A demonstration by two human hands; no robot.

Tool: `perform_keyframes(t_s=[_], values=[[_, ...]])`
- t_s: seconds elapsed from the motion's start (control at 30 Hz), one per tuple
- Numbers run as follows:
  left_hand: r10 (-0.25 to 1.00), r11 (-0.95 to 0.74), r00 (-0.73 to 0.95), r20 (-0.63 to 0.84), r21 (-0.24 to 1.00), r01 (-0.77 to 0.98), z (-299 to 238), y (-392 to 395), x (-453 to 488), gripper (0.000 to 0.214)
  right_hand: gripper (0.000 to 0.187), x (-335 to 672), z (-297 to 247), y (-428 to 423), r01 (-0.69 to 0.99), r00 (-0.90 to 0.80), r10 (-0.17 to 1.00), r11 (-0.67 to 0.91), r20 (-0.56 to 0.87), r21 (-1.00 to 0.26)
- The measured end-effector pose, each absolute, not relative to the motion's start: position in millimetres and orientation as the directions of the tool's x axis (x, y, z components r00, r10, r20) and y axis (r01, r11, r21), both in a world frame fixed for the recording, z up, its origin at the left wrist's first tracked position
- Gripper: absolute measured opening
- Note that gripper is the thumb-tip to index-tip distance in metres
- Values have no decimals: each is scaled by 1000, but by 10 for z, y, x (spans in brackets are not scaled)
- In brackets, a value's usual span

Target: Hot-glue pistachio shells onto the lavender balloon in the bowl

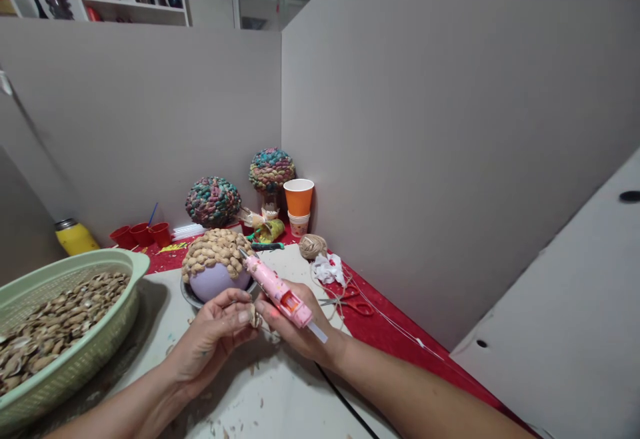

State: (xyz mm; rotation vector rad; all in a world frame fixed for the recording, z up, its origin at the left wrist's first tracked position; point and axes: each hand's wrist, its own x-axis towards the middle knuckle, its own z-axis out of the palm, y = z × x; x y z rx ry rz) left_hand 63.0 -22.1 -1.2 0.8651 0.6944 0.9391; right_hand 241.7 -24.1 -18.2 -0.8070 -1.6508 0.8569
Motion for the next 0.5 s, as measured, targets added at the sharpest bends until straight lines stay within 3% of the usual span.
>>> perform_keyframes(t_s=[0.2,0.5], values=[[934,72,355,23,965,-251,-135,-93,567,28,29,2441,-133,-218,106,-177,860,501,479,-859],[960,-8,269,76,970,-244,-146,123,505,28,43,2476,110,56,137,-92,891,454,445,-880]])
